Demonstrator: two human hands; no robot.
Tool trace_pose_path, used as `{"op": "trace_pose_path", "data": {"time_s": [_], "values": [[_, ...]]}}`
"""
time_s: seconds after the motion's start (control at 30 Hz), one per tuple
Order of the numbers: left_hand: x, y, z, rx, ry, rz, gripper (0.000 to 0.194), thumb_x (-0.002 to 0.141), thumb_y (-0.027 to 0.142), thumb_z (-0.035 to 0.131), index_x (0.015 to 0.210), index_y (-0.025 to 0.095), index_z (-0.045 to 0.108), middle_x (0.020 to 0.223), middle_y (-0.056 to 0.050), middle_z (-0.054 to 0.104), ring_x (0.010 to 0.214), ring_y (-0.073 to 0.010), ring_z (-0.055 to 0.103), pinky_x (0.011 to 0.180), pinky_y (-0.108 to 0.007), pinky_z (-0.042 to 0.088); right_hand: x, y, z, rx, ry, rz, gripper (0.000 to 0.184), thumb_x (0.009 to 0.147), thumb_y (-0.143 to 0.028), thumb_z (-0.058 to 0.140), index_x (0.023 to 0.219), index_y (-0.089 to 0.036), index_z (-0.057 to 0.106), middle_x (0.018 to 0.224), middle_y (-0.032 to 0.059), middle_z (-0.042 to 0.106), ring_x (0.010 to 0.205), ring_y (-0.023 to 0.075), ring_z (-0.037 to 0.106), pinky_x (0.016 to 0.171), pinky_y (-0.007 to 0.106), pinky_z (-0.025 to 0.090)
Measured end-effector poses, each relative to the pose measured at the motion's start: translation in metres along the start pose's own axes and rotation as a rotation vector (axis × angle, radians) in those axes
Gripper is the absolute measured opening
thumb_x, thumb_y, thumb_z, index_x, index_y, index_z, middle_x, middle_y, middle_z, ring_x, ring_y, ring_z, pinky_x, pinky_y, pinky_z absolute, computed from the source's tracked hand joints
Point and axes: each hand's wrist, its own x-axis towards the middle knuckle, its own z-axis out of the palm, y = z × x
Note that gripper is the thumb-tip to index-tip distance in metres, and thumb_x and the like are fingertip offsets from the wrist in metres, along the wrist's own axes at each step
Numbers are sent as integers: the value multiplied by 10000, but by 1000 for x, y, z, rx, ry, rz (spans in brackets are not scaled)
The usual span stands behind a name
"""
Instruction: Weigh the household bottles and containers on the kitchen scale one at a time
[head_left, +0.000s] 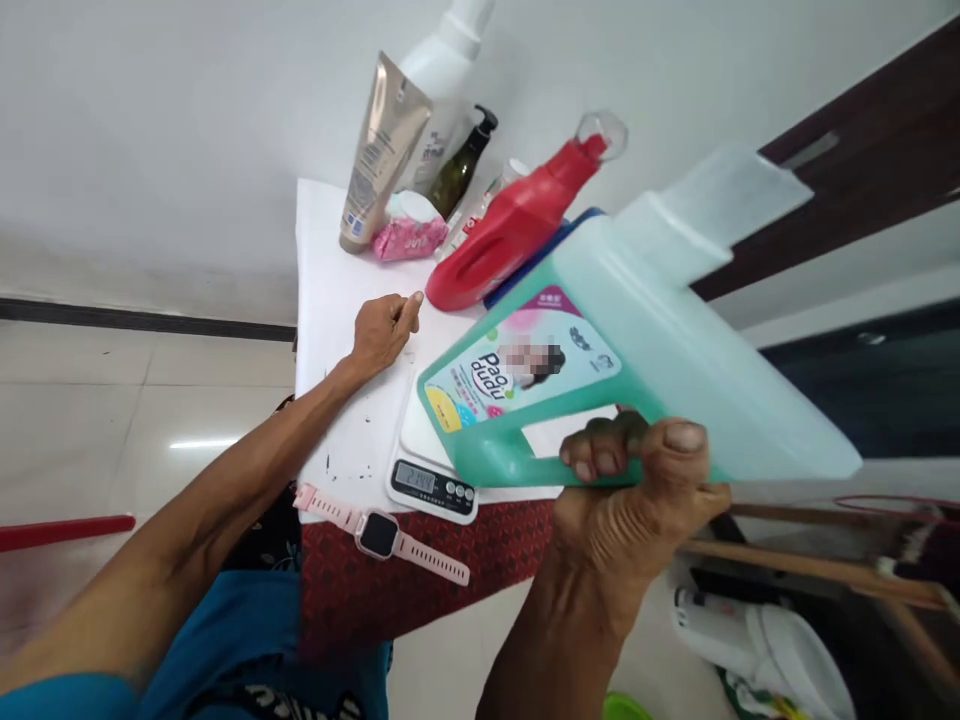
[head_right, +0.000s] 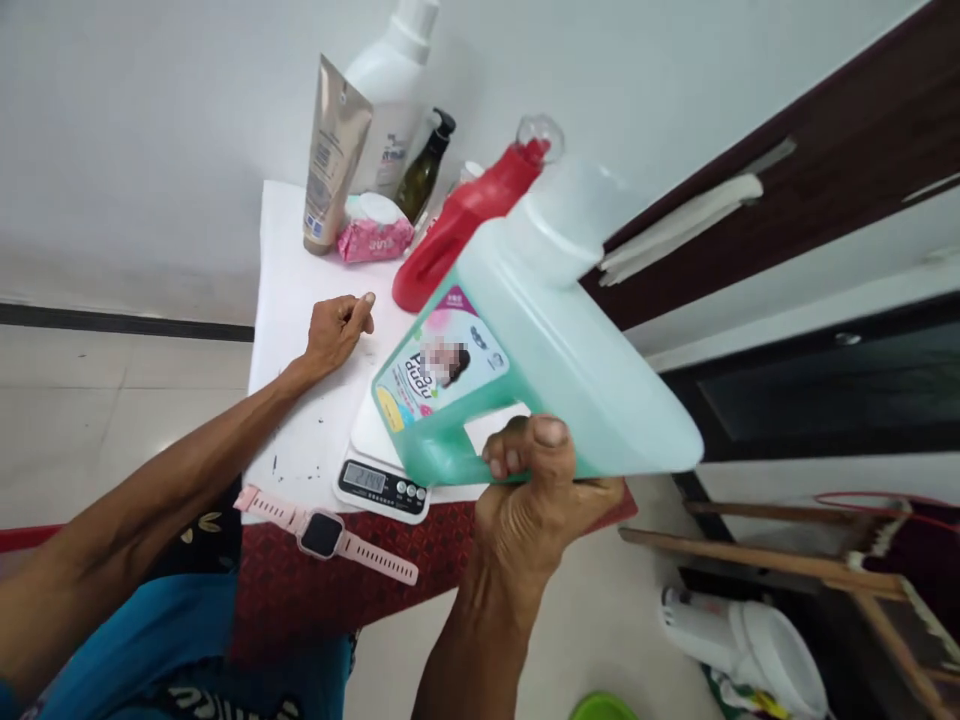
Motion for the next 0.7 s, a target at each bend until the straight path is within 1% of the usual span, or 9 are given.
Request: {"op": "trace_pose_path", "data": {"time_s": [0.1, 0.17, 0.27, 0.33, 0.4, 0.47, 0.53, 0.6, 0.7], "values": [[6, 1, -6, -114, 277, -37, 706, 1089, 710, 325, 609, 233, 526, 614, -20, 574, 600, -159, 525, 681, -349, 435, 6, -6, 18, -20, 42, 4, 469, 701, -419, 834, 558, -242, 425, 485, -100, 324, 400, 59, 281, 343, 209, 260], [8, 1, -11, -158, 440, -18, 670, 1092, 725, 284, 693, 238, 512, 707, -35, 602, 687, -173, 563, 741, -361, 467, 16, -7, 35, -12, 49, -7, 500, 686, -443, 848, 555, -243, 409, 504, -98, 287, 415, 59, 274, 345, 212, 241], [7, 1, -18, -171, 658, -12, 608, 1086, 740, 256, 944, 229, 554, 963, -88, 646, 889, -211, 614, 882, -397, 519, 37, 3, 65, 3, -10, 10, 559, 697, -573, 865, 577, -253, 422, 546, -91, 282, 432, 66, 281, 342, 238, 237], [5, 1, -22, -134, 742, -48, 624, 1080, 748, 229, 1144, 212, 541, 1159, -140, 626, 1047, -239, 615, 1004, -434, 526, 52, 21, 87, -4, -83, 22, 596, 759, -692, 813, 600, -265, 428, 553, -85, 296, 432, 81, 296, 344, 266, 246], [3, 3, -23, -69, 753, -86, 659, 1079, 738, 183, 1302, 199, 490, 1325, -185, 574, 1203, -268, 583, 1123, -475, 487, 64, 44, 108, -33, -137, 11, 613, 852, -763, 709, 622, -278, 412, 549, -82, 286, 425, 100, 308, 354, 293, 257], [2, 5, -21, -14, 712, -108, 664, 1080, 716, 170, 1408, 201, 431, 1437, -209, 522, 1333, -295, 531, 1201, -508, 430, 73, 71, 125, -79, -183, 9, 608, 927, -787, 604, 644, -287, 407, 548, -72, 292, 428, 126, 354, 371, 317, 310], [1, 6, -18, 8, 662, -111, 659, 1079, 704, 199, 1466, 208, 394, 1494, -217, 494, 1416, -315, 486, 1239, -529, 391, 80, 96, 138, -110, -238, 17, 602, 971, -813, 496, 673, -294, 425, 554, -52, 327, 453, 159, 431, 388, 345, 380], [1, 5, -14, 12, 607, -117, 657, 1078, 698, 248, 1498, 211, 381, 1519, -218, 488, 1454, -326, 468, 1254, -543, 373, 85, 116, 148, -117, -287, 26, 625, 990, -855, 365, 707, -304, 446, 557, -38, 355, 477, 181, 479, 395, 365, 420], [3, 3, -8, 29, 533, -137, 670, 1067, 690, 340, 1523, 201, 388, 1548, -228, 477, 1465, -348, 465, 1249, -566, 377, 89, 132, 160, -94, -278, 59, 699, 961, -926, 181, 704, -313, 397, 531, -47, 320, 430, 167, 424, 368, 364, 380]]}}
